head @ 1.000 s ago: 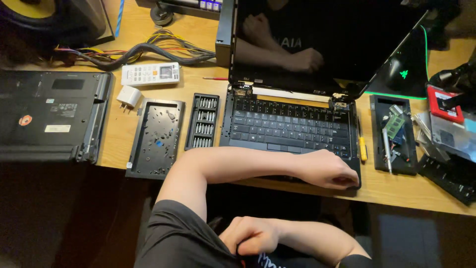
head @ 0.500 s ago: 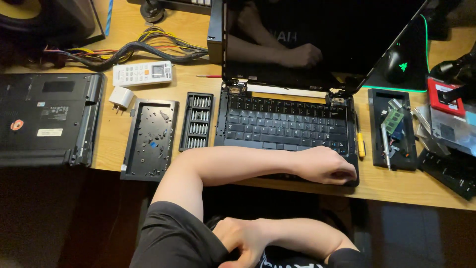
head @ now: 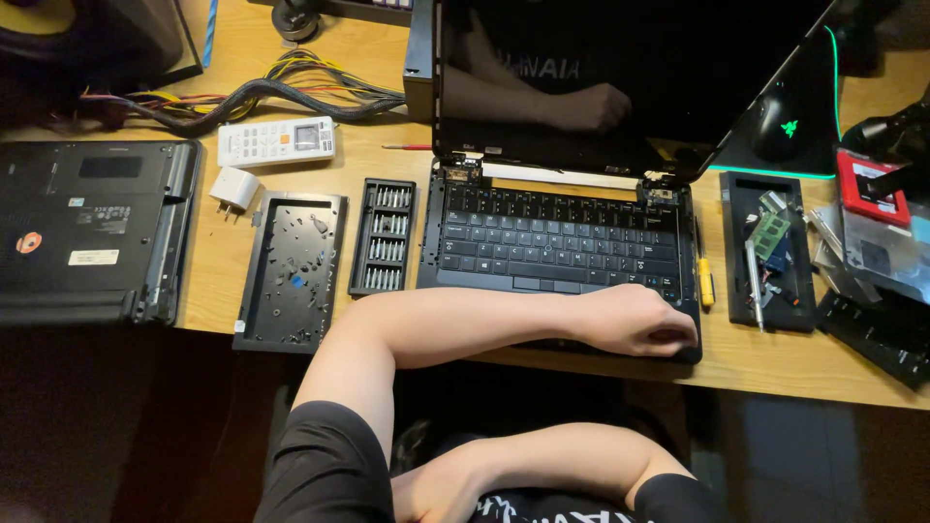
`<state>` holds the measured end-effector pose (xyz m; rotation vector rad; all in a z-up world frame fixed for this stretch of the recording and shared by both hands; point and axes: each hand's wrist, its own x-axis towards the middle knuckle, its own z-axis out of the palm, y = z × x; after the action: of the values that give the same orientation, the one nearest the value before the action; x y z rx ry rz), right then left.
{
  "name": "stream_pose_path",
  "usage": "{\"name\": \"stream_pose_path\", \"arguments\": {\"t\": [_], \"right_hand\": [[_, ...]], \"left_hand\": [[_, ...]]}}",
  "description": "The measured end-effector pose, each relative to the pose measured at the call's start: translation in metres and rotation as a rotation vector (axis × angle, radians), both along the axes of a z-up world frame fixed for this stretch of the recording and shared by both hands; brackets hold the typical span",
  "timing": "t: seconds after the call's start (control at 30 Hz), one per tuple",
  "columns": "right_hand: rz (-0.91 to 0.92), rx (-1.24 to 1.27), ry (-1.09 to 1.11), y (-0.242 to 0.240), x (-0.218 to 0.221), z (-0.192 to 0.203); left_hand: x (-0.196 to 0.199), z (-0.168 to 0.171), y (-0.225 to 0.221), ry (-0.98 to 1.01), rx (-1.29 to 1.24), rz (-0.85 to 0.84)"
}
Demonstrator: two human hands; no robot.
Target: Disassembling a laptop to repair internal components including the hard drive and RAM.
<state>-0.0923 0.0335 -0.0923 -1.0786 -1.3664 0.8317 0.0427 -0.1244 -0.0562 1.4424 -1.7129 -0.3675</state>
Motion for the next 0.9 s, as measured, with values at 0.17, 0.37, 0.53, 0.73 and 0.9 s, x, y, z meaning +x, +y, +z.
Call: {"name": "stream_pose_path", "arguments": {"t": [0.17,0.37,0.53,0.73,0.9], "right_hand": [[-0.227,0.164,-0.071,-0.009,-0.006,0.002],[-0.28,0.037,0.327,-0.048,0.012,0.032],[-0.263,0.037,0.91,-0.036,0.006,0.008],[-0.108,-0.002,0.364,-0.015,-0.003,-0.008],[-0.07,0.238,0.042,-0.019,0.007,0.012]], "left_hand": [[0.0,-0.003,0.0,-0.004,-0.007,-0.017],[0.0,-0.002,-0.001,-0.002,-0.006,-0.02],[0.001,0.002,0.002,0.035,-0.03,-0.014],[-0.001,-0.002,-0.002,0.028,-0.032,0.009],[0.0,-0.003,-0.001,0.022,-0.056,0.012]]}}
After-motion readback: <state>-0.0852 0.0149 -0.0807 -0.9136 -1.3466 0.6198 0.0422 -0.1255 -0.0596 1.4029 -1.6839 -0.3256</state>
